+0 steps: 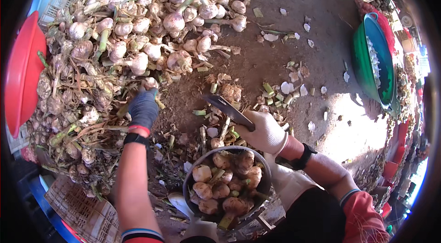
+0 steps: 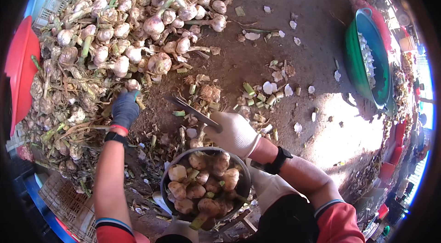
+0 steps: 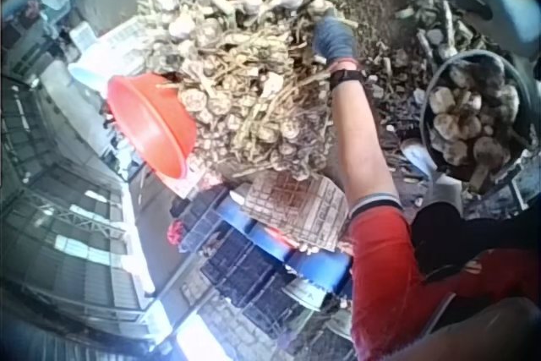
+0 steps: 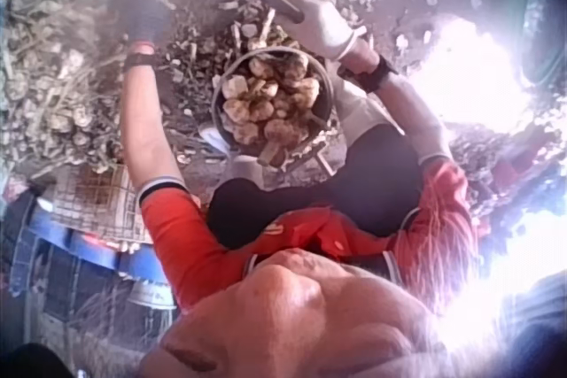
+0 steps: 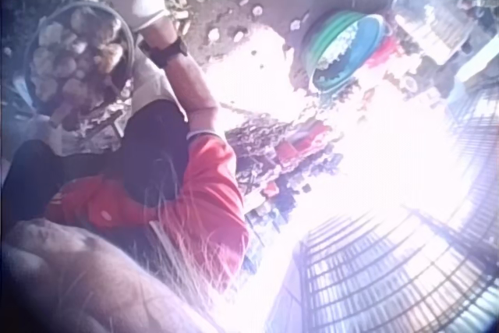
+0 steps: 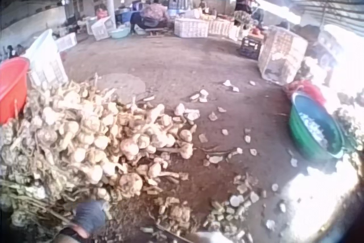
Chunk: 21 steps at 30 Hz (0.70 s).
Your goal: The person sorts through a pile of garlic, picking up individual bulbs and trimming the roots and stalks with a knife. Each trimmed bulb is then placed into a metal bowl, while the person occasionally moves debris aside to reach more garlic.
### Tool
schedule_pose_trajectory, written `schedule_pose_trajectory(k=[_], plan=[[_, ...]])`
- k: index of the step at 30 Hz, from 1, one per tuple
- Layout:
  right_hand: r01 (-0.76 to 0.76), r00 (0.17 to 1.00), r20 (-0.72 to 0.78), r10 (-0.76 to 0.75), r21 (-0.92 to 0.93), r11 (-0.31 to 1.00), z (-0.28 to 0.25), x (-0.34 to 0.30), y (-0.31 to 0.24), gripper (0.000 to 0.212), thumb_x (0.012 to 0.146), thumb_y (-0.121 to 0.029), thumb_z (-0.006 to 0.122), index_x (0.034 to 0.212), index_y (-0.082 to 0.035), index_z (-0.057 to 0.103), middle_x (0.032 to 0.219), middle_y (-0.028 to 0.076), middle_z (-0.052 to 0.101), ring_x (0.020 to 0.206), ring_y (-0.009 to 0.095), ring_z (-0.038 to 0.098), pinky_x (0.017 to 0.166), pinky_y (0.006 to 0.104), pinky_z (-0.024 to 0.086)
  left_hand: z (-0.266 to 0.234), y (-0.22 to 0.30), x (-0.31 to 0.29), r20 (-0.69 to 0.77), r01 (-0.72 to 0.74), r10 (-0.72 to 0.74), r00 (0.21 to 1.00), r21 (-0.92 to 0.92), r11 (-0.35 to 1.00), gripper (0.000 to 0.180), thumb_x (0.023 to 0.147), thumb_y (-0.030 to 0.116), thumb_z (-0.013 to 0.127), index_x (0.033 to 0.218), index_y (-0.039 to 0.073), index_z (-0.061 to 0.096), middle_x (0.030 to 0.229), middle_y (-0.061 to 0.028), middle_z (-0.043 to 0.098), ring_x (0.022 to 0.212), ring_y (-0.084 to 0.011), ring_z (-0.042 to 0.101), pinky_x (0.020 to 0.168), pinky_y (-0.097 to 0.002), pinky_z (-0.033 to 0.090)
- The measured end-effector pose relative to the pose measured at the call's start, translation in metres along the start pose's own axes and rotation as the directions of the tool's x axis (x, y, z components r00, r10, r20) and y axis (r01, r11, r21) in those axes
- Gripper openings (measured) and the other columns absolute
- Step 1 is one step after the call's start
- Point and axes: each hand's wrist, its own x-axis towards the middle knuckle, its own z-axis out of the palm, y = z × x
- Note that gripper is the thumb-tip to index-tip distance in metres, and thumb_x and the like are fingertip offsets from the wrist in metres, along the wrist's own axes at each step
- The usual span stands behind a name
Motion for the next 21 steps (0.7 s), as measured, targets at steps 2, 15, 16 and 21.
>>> schedule_pose_trajectory(k=[2, 15, 16, 21], plan=[[-0.036, 0.999, 0.002, 0.036, 0.001, 0.999, 0.000, -0.003, 0.001, 0.016, 0.083, -0.016, 0.066, 0.082, -0.001, 0.062, 0.064, 0.015, 0.059, 0.055, 0.021, 0.060, 0.054, 0.0346, 0.047, -0.001, 0.013, -0.027, 0.456, -0.208, 0.108, 0.883, 0.175, 0.962, 0.029, 0.088, 0.021, 0.059, 0.116, 0.018, 0.061, 0.094, -0.0182, 0.062, 0.086, -0.0284, 0.065, 0.075, -0.0403, 0.055], [0.018, 1.000, -0.003, -0.018, 0.008, 1.000, 0.003, 0.004, -0.008, 0.016, 0.082, -0.016, 0.066, 0.083, 0.000, 0.063, 0.067, 0.017, 0.060, 0.059, 0.028, 0.062, 0.057, 0.0368, 0.048, 0.012, 0.026, -0.024, -0.115, 0.039, 0.002, 0.993, 0.351, 0.935, 0.064, 0.077, 0.029, 0.071, 0.133, 0.011, 0.046, 0.107, -0.0182, 0.062, 0.095, -0.0330, 0.063, 0.077, -0.0420, 0.051], [0.010, 1.000, -0.007, -0.010, 0.005, 1.000, 0.002, 0.003, -0.006, 0.016, 0.082, -0.016, 0.066, 0.083, 0.000, 0.063, 0.067, 0.017, 0.060, 0.059, 0.028, 0.062, 0.057, 0.0368, 0.048, 0.015, 0.030, -0.021, -0.099, 0.030, -0.006, 0.995, 0.246, 0.969, 0.063, 0.077, 0.028, 0.072, 0.132, 0.010, 0.047, 0.111, -0.0197, 0.062, 0.096, -0.0349, 0.063, 0.077, -0.0423, 0.052], [0.098, 0.995, -0.022, -0.102, -0.115, 0.989, 0.002, 0.003, -0.007, 0.021, 0.082, -0.022, 0.065, 0.077, -0.002, 0.059, 0.067, 0.017, 0.058, 0.062, 0.036, 0.060, 0.058, 0.0427, 0.048, -0.011, 0.097, -0.073, 0.499, 0.363, 0.201, 0.843, -0.804, 0.471, 0.076, 0.072, 0.009, 0.078, 0.137, 0.009, 0.039, 0.091, -0.0100, 0.065, 0.080, -0.0198, 0.066, 0.068, -0.0311, 0.057]])
